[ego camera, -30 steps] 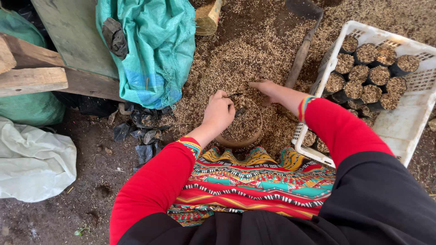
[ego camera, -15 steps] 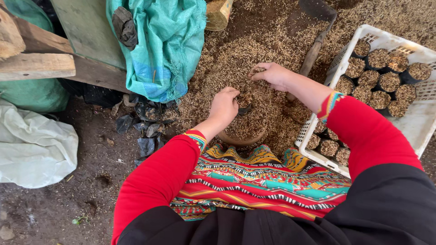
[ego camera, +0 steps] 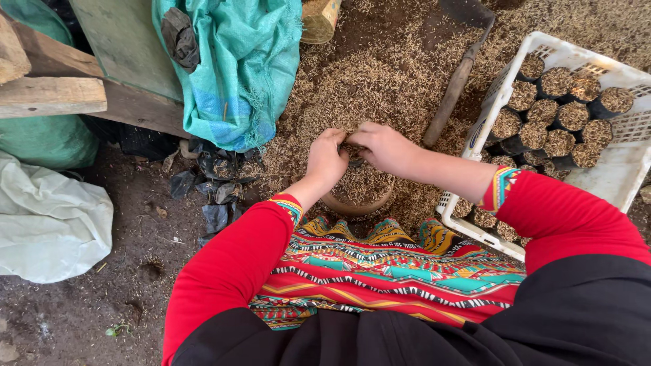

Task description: The person scoops loose organic substrate from a large pile into small black plastic seedling pots using a wooden bowl as a temporary container. They then place each filled pot into a white plastic crate. The process is repeated multiple times.

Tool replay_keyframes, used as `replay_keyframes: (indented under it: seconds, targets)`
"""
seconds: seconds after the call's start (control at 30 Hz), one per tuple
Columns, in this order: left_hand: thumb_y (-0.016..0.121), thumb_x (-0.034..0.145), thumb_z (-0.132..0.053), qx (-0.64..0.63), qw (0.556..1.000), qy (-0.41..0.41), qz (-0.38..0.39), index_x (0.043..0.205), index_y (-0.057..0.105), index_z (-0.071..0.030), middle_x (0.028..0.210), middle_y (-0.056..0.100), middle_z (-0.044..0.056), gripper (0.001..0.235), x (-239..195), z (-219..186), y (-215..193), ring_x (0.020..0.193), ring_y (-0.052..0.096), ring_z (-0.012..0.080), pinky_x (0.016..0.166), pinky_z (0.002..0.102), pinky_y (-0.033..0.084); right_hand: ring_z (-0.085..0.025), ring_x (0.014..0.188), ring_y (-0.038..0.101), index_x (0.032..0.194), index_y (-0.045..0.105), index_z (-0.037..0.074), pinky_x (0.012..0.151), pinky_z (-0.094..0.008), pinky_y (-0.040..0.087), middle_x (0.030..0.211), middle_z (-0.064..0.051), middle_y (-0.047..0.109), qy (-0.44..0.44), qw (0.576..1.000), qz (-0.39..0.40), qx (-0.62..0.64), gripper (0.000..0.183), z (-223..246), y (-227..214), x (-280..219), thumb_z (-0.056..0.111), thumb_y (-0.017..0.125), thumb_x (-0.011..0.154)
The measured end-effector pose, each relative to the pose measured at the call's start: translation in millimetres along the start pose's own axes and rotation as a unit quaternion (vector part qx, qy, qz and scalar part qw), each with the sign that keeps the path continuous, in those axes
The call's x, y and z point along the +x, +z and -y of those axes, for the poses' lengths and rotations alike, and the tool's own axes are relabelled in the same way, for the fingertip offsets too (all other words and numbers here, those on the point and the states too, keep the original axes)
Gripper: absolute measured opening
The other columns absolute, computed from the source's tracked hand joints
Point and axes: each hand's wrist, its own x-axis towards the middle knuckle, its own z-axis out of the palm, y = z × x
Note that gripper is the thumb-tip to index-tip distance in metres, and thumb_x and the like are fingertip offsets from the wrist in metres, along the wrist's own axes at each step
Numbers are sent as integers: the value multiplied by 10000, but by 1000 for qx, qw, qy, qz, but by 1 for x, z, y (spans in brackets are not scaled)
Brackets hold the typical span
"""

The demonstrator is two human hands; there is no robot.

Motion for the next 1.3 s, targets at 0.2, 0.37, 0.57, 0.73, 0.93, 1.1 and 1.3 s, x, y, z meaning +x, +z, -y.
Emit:
replay_keyframes:
  seconds: [0.2, 0.37, 0.57, 0.73, 0.93, 1.1, 1.3]
  targets:
    - [606, 824, 58, -10, 998, -55, 24, 1097, 740, -1, 1194, 696, 151, 310, -2, -4, 3, 1064, 680, 349, 955, 399, 534, -318, 1022, 660, 1035, 720, -14, 867, -352, 572, 1093, -134, 657, -137, 977, -15, -160, 312, -12, 36, -2, 17, 693, 725]
    - [598, 816, 50, 16, 998, -48, 37, 1113, 733, 8, 1234, 672, 159, 329, -1, 3, 3, 1090, 662, 364, 969, 409, 525, -280, 1024, 647, 970, 752, 58, 929, -389, 560, 1048, -90, 665, -73, 989, 61, -112, 179, -26, 22, 16, 61, 729, 792]
    - [617, 791, 31, 14, 999, -31, 35, 1114, 719, 34, 1256, 659, 179, 339, -2, 1, 2, 1123, 657, 369, 988, 411, 527, -327, 1110, 616, 1117, 726, 0, 974, -409, 544, 1140, -146, 647, -68, 996, -5, -51, 370, -26, 13, 8, -52, 669, 755]
    - [635, 791, -9, 95, 993, -14, 63, 1113, 726, 19, 1329, 571, 180, 336, -5, -25, -24, 1158, 568, 373, 950, 457, 498, -343, 1173, 610, 1124, 707, 40, 1044, -434, 508, 1189, -136, 658, -19, 999, -35, -19, 363, -35, 5, -2, -60, 618, 787]
    - [687, 822, -119, 186, 954, 176, 156, 931, 733, -61, 1089, 596, 71, 132, -6, -45, -51, 1140, 534, 276, 1046, 484, 396, -392, 1222, 520, 1237, 605, -28, 1048, -495, 445, 1312, -197, 568, 16, 999, 12, -37, 425, -27, 16, -46, 144, 720, 865]
    - [693, 816, -108, 274, 913, 260, 153, 959, 729, -90, 1019, 610, 52, 148, -6, -34, -43, 1121, 559, 252, 1069, 478, 356, -371, 1203, 500, 1271, 625, 34, 1029, -488, 461, 1260, -161, 550, -51, 992, 37, -112, 558, -15, 35, -84, 270, 782, 791]
    - [689, 833, -116, 206, 949, 188, 148, 887, 732, -118, 959, 615, 60, 69, -2, -30, -38, 1084, 576, 245, 1059, 487, 362, -302, 1096, 643, 1219, 705, 96, 953, -396, 577, 1177, -111, 662, -38, 996, 43, -72, 343, -31, 37, -70, 174, 763, 890]
